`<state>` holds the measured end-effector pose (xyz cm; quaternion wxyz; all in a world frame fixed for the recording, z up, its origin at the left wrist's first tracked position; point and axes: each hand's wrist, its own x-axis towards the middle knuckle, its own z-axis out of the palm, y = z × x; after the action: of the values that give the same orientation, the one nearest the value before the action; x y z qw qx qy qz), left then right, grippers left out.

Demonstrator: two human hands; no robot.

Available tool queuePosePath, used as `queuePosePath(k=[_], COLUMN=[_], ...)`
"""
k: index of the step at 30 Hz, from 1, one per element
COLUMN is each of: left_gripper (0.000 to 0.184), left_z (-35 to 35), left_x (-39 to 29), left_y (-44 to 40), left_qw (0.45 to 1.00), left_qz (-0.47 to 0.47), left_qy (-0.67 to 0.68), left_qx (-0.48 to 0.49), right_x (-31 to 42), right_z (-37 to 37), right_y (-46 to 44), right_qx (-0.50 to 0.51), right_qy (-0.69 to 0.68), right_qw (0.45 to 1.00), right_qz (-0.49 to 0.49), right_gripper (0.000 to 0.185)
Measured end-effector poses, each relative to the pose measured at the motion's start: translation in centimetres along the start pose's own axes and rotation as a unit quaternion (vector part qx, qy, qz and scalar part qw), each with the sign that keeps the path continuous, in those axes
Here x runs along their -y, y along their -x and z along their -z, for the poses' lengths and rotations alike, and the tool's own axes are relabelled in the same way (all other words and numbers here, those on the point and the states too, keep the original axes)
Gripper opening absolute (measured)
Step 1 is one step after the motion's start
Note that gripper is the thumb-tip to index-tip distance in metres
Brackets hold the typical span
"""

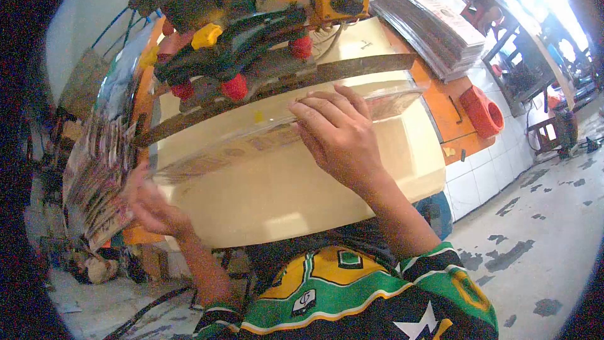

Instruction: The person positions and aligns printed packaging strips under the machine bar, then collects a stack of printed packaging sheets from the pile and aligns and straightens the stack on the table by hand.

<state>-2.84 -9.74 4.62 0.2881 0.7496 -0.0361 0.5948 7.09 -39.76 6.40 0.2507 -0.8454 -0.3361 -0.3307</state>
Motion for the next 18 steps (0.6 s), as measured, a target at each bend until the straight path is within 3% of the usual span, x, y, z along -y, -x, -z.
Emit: queuePosePath(k=[2,4,6,12,18], left_gripper=[0.035,0.04,0.045,0.046,0.042], left_z=[-1.5,-4.0,-5.9,-6.0,0.0], left_x=[-4.4,-7.9,-9.0,-8.4,-2.0], left_y=[0.1,-0.1,0.3,1.0,0.2], left_qw=[0.97,0.928,0.913,0.908,0.913], left_qz=[-0.11,-0.133,-0.09,-0.065,-0.047], left_qy=[-0.015,-0.057,-0.043,-0.133,-0.223], left_qx=[0.217,0.343,0.396,0.393,0.337], right_x=[-0.2,-0.1,0.2,-0.7,-4.4], right_z=[-0.1,-0.1,0.0,0.7,3.4], right_y=[0.0,0.0,0.0,0.2,1.1], right_qx=[0.004,0.005,0.006,0.021,0.012], right_qy=[-0.001,-0.007,-0.004,-0.015,0.047], right_qw=[1.0,1.0,1.0,1.0,0.998], right_qz=[0.003,0.006,-0.012,-0.001,-0.033], right_gripper=[0.025,0.026,0.027,0.028,0.029])
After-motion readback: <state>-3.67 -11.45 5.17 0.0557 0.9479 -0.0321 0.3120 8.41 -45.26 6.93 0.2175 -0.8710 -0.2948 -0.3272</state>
